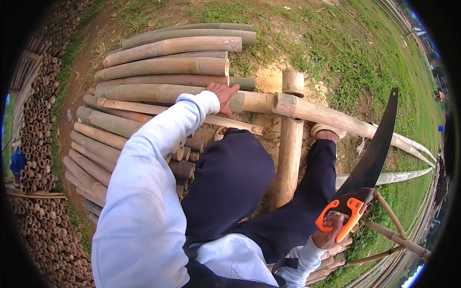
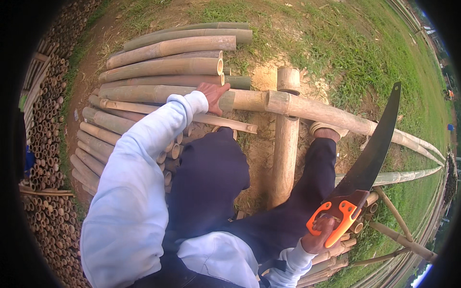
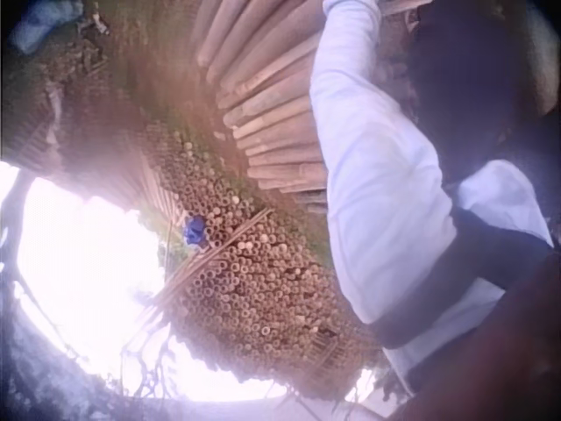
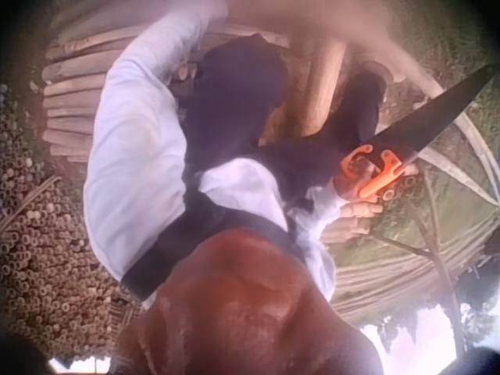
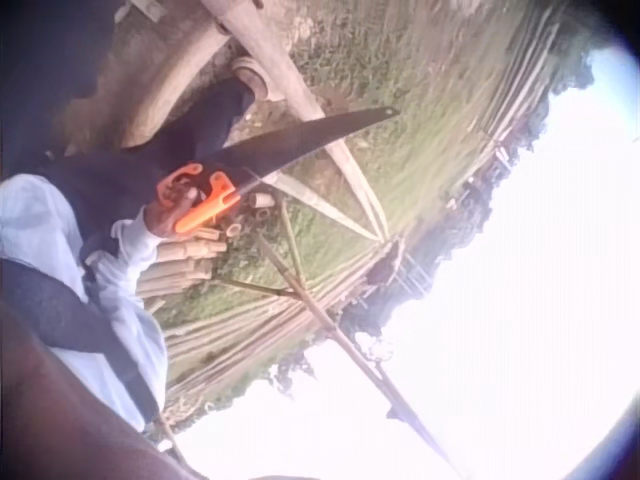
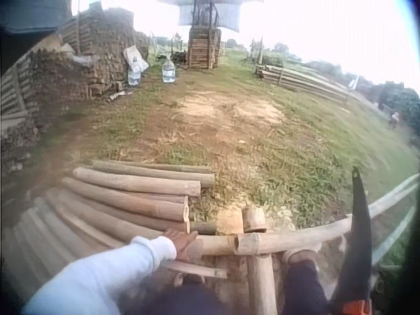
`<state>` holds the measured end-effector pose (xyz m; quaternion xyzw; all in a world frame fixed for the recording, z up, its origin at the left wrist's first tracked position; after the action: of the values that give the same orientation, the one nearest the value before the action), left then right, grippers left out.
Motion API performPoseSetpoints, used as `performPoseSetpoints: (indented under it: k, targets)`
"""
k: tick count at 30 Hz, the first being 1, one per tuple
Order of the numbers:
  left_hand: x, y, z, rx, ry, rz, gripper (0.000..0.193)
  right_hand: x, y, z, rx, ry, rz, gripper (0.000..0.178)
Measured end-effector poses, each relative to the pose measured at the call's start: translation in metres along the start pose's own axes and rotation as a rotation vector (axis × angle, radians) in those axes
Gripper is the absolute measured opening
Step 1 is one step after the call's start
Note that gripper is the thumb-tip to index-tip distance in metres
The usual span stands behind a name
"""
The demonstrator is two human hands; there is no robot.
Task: The person sits on the ground and uses a hand saw to cut bamboo poles into shorter sections. They hold each pole steady with their left hand and saw with their right, stacking the cut pieces nearby.
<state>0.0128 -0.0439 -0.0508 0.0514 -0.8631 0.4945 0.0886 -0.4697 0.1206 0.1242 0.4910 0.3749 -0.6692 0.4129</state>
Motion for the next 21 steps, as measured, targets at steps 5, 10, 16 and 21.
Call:
performPoseSetpoints:
  k: [5,10,16,21]
  targets:
    - [-0.047,-0.112,-0.029,0.791,-0.078,0.070,0.076,-0.004,0.004,0.002,-0.032,0.010,-0.015,0.023]
    - [-0.104,-0.218,-0.037,1.087,-0.377,0.165,0.072,-0.011,0.001,0.003,-0.021,0.001,0.003,0.023]
    - [-0.107,-0.165,0.027,0.789,-0.292,0.121,0.086,-0.016,-0.010,0.015,-0.039,-0.069,-0.076,0.021]
    - [-0.105,-0.133,0.056,0.673,-0.199,0.161,0.089,-0.015,-0.020,0.024,-0.013,-0.131,-0.245,0.029]
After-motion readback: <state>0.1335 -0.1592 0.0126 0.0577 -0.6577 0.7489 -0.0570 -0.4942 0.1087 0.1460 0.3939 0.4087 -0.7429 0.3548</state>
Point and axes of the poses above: each hand's wrist, its own z-axis towards the middle knuckle, its own y-axis out of the palm, x = y × z, the point moved 7 cm from there along z, towards the middle knuckle, and after that the axes turned 5 degrees about -x, right-handed, at the moved point
